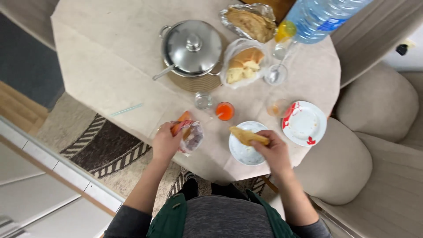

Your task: The person clears a dining table after a meal. They move a chair, place a juice bottle on the windowsill, pack leftover food into a wooden box, and carry dirty plates and glasses to the sink. They also fold and store kitchen cloths.

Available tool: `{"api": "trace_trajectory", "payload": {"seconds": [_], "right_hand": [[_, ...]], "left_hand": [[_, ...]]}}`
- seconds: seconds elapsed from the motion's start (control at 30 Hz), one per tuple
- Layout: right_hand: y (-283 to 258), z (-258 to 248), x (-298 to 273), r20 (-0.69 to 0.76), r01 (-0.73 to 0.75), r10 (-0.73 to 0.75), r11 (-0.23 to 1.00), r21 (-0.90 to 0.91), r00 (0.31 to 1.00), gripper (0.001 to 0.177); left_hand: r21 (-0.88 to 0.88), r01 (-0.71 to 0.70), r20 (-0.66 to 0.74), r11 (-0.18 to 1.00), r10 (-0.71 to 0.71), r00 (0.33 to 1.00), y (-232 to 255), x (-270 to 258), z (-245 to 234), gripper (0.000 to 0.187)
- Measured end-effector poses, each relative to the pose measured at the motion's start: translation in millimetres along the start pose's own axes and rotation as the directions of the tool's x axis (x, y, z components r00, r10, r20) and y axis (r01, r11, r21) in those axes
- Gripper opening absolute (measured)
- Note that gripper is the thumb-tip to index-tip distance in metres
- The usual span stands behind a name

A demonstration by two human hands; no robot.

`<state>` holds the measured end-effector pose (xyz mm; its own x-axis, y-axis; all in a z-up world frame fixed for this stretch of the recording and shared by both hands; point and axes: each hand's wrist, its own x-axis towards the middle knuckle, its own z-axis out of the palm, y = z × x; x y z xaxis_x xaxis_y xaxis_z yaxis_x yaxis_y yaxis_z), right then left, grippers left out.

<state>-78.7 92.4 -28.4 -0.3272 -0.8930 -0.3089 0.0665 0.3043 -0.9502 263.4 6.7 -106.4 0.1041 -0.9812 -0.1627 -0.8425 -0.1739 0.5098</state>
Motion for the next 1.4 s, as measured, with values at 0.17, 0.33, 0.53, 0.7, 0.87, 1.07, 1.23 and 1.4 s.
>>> {"api": "trace_trajectory", "payload": {"seconds": [0.17,0.33,0.53,0.7,0.87,1.07,1.23,1.4], "right_hand": [[8,103,-20,0.186,0.410,-0.366,0.809,-0.421,0.912,0.030],[45,162,-18,0.483,0.771,-0.682,0.190,-0.608,0.549,0.016],[81,184,-16,0.165,0.402,-0.421,0.570,-0.717,0.892,0.033],[44,193,-23,-0.110,-0.306,0.288,0.927,-0.218,0.951,0.036],[79,201,-12,-0.121,-0.383,0.384,0.923,0.027,0.915,0.039],[143,203,5,-0.091,-0.413,0.425,0.902,0.129,0.900,0.035],[173,195,18,-0.021,-0.400,0.400,0.917,0.019,0.916,0.030],[207,176,29,0.086,-0.222,0.312,0.819,-0.528,0.946,0.026]], "left_hand": [[-0.007,0.079,0.172,0.997,-0.077,0.982,0,14,-18,0.044],[-0.045,0.090,0.285,0.995,-0.073,0.956,10,15,-45,0.045],[-0.086,0.005,0.206,0.996,0.013,0.978,-10,7,-20,0.041],[-0.116,-0.132,0.063,0.984,0.140,0.988,-10,-15,6,0.038],[-0.130,-0.143,0.136,0.981,0.160,0.978,7,-31,9,0.042],[-0.173,-0.229,0.186,0.958,0.260,0.947,19,-50,18,0.041],[-0.171,-0.218,0.218,0.961,0.253,0.942,18,-60,36,0.041],[-0.222,-0.177,0.284,0.959,0.237,0.929,17,-58,29,0.042]]}}
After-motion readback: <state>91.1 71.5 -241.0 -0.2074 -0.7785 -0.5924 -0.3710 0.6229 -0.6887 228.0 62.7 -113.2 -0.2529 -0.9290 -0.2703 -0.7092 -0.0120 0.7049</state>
